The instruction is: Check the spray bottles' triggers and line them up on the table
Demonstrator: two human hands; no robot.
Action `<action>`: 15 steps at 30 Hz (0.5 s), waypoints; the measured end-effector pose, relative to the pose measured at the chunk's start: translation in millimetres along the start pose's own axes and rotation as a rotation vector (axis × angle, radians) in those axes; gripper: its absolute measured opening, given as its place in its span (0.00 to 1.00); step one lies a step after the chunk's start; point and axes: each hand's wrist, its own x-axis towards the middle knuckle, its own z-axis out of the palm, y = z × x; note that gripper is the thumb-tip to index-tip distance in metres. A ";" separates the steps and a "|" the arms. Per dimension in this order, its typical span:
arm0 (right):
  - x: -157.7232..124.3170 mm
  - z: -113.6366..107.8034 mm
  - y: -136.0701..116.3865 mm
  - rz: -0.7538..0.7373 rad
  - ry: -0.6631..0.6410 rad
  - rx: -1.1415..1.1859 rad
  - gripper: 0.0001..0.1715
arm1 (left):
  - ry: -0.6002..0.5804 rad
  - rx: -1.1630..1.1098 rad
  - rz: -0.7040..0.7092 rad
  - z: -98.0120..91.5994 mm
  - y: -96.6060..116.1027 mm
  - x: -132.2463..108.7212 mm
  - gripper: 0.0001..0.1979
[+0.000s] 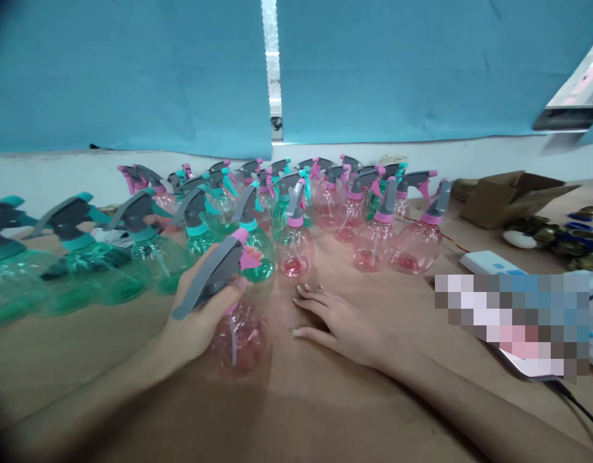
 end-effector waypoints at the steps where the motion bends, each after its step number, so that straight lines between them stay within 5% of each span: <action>1: -0.2 0.0 -0.2 0.004 0.000 -0.001 0.33 | -0.003 -0.001 0.001 0.1 0.1 0.1 0.05; 15: -0.3 0.3 0.6 0.003 -0.002 -0.004 0.33 | 0.008 0.006 0.006 0.2 0.4 0.8 0.10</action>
